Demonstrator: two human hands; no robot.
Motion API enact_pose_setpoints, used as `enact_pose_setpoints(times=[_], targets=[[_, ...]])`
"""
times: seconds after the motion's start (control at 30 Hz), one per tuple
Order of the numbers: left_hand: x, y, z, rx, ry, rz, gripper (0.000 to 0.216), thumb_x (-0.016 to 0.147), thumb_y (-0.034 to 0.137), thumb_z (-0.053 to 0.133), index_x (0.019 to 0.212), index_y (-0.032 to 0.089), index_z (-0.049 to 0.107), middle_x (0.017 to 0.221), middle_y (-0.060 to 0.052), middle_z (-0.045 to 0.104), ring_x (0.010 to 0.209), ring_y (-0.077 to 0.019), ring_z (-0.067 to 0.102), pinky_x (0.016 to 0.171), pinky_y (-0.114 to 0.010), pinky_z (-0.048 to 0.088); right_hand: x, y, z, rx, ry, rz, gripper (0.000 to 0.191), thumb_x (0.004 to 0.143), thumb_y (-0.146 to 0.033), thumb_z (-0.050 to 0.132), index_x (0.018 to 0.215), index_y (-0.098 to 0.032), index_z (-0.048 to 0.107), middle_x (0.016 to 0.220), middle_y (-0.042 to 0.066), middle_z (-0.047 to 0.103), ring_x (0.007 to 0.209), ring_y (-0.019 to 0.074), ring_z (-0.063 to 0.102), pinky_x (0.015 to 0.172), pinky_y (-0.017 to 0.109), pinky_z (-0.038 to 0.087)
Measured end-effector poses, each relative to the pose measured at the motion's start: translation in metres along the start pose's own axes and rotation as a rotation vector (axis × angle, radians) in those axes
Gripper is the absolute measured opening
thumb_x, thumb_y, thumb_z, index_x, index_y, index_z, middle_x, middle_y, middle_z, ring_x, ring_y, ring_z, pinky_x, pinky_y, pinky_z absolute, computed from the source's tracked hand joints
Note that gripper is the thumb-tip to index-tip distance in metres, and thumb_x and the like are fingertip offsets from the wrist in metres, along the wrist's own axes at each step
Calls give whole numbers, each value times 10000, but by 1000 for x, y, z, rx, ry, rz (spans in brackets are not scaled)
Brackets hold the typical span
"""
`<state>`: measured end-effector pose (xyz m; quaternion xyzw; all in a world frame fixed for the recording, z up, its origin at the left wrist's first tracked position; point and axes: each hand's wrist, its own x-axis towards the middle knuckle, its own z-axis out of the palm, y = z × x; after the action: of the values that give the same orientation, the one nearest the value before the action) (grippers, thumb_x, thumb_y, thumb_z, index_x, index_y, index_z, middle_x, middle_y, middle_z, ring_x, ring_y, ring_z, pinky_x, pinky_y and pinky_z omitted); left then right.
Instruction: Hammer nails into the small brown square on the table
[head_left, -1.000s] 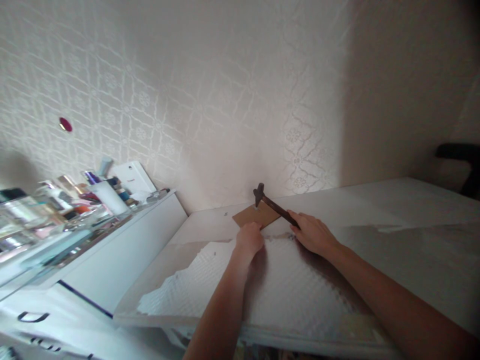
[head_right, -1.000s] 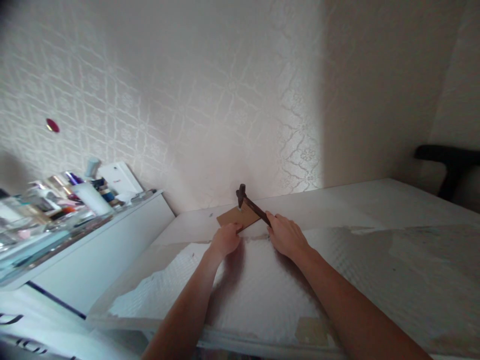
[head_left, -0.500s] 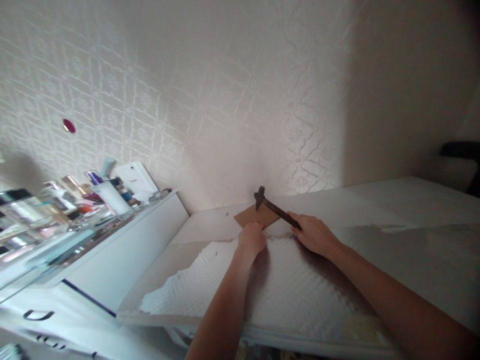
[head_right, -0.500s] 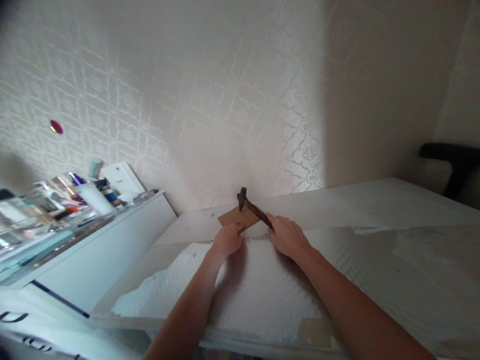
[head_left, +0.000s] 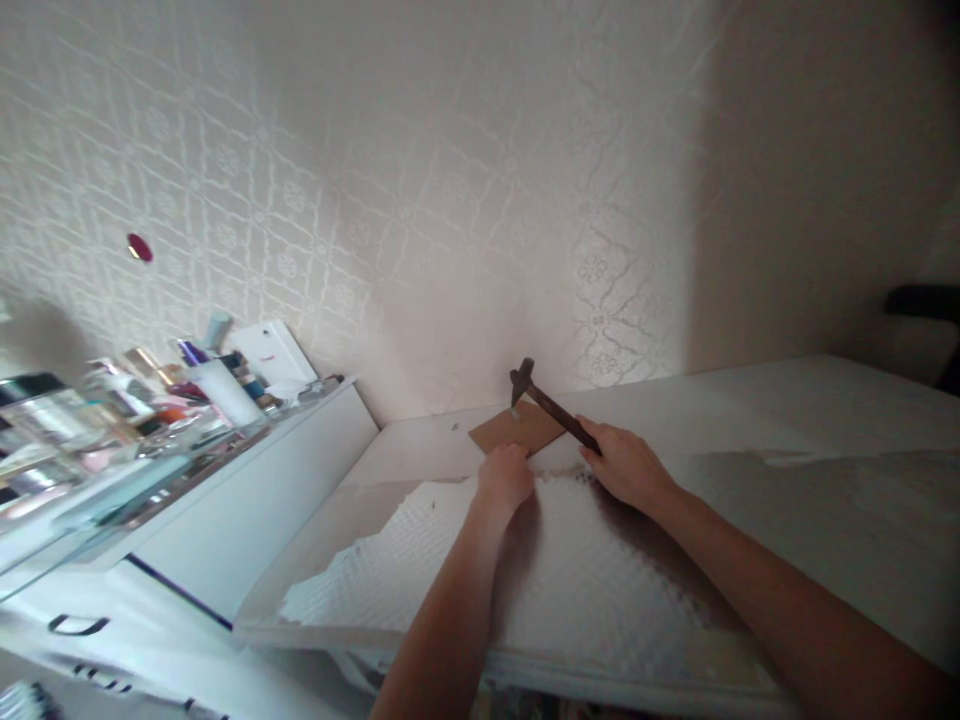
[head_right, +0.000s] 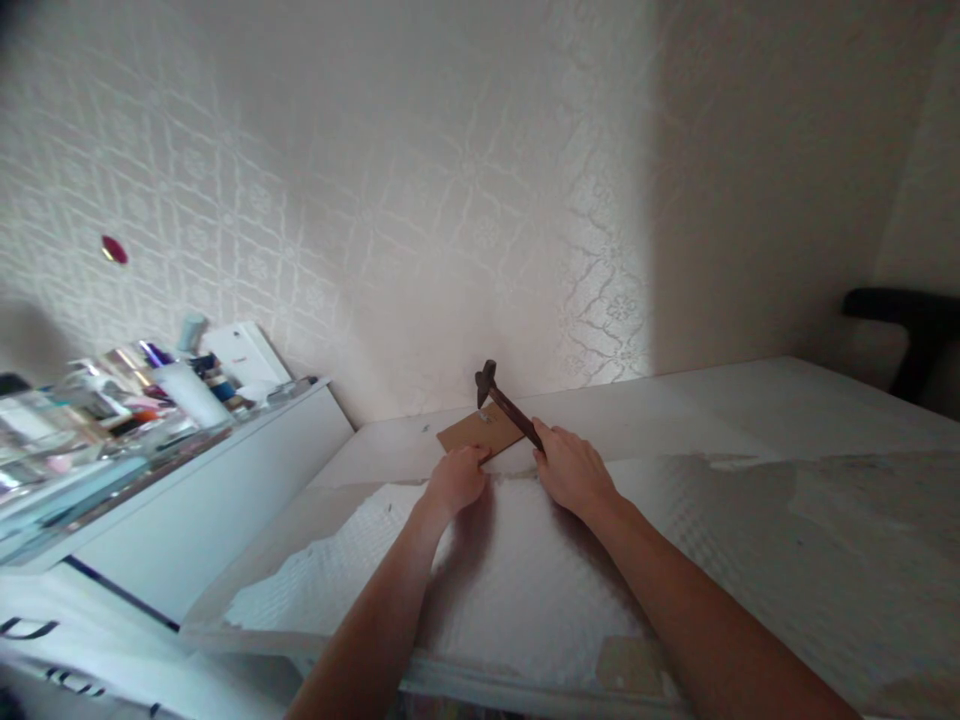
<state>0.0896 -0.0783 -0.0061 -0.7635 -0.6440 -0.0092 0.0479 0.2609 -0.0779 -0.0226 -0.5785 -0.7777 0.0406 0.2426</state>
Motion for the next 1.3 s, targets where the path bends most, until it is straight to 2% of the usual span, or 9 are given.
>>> enact_pose_setpoints(times=[0.17,0.3,0.8,1.0,1.2,1.3], targets=[[0,0,3,5,23,2,355,754,76,398,1048,193,560,1029,-68,585,963,-187,537,808,-271,429,1,2,1,12,-43,11,475,791,-228,395,1263,-176,374,1015,108,604,933,213,545,755,297,376],[0,-1,4,-3,41,3,344,749,74,390,1017,192,571,1025,-62,587,954,-185,539,796,-264,434,1,4,1,23,-11,11,480,790,-233,386,1266,-173,370,1034,111,599,951,218,540,757,300,377],[1,1,3,-5,2,-18,340,760,85,390,1033,192,561,1038,-78,581,971,-192,535,804,-280,428,1,2,1,48,-43,1,448,776,-218,412,1223,-196,426,1002,99,613,914,220,555,733,296,373],[0,1,1,-24,-8,-12,332,770,101,403,1048,198,556,1062,-81,571,1008,-199,515,828,-293,416,3,3,0,61,52,31,476,787,-234,395,1258,-170,382,1019,118,602,928,227,546,735,296,371],[-2,2,0,-6,14,-7,369,727,65,391,1030,180,566,1029,-81,587,963,-210,540,789,-298,442,1,4,-1,49,-27,7,423,770,-218,407,1190,-216,451,951,89,630,858,225,574,685,291,371],[-2,3,-1,-3,13,-5,370,731,63,384,1031,178,567,1027,-82,590,964,-208,541,789,-294,442,1,3,-2,45,1,22,439,773,-225,405,1211,-217,427,968,91,626,860,225,574,682,289,370]])
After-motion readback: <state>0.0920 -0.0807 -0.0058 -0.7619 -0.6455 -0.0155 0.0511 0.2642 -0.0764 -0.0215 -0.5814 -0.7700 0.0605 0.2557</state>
